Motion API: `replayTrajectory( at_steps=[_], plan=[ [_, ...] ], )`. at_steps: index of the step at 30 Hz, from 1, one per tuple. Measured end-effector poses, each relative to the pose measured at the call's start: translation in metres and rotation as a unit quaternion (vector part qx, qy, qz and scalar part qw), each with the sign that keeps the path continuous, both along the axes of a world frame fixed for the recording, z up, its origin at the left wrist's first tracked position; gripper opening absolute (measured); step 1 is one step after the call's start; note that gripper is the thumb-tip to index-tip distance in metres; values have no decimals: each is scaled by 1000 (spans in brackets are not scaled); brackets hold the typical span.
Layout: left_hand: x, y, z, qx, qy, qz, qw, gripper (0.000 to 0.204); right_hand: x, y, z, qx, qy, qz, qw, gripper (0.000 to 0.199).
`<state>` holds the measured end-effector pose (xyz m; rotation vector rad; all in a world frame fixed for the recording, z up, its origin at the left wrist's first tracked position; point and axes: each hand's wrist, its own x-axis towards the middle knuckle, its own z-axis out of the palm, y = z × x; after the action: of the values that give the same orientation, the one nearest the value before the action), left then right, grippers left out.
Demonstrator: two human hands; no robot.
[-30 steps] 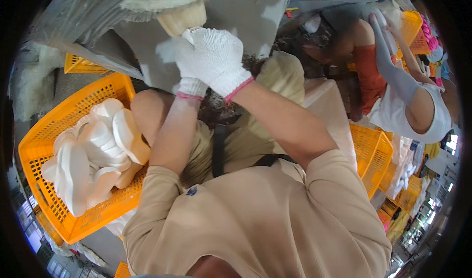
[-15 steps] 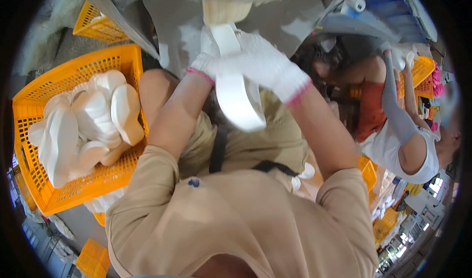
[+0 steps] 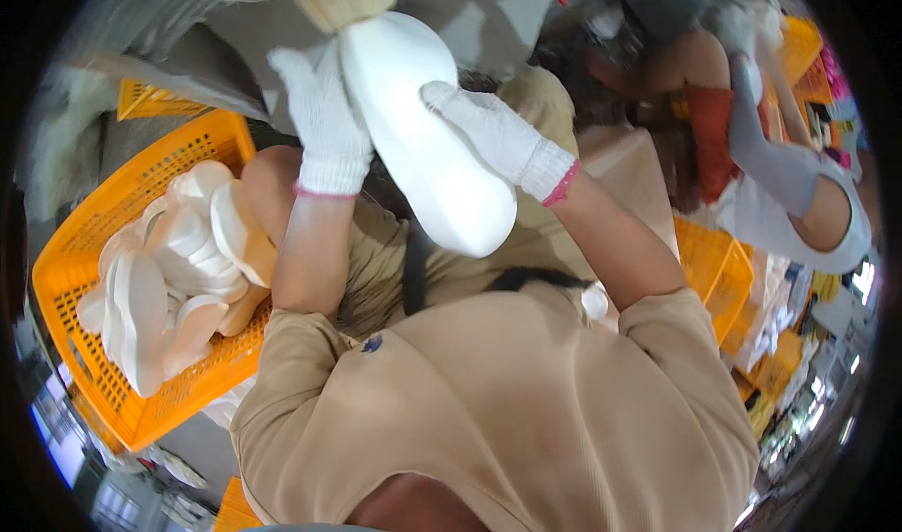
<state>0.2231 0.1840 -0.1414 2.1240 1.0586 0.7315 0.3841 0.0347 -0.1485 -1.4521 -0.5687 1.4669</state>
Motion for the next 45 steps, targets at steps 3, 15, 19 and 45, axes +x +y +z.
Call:
replayTrajectory(
  at_steps=[3,15,19,45],
  plan=[
    [7,-25,-17,-514,-543,-161,644,110,-6,-15,8,-7,-72,-22,997,66],
    [61,2,-68,-721,-470,67,505,80,-68,-41,65,5,-553,83,829,59],
    [60,31,-72,-727,-488,46,480,78,-59,-2,68,137,-647,55,748,49],
    [57,55,-110,-458,-473,41,751,65,-50,74,94,85,-377,117,915,34]
  ],
)
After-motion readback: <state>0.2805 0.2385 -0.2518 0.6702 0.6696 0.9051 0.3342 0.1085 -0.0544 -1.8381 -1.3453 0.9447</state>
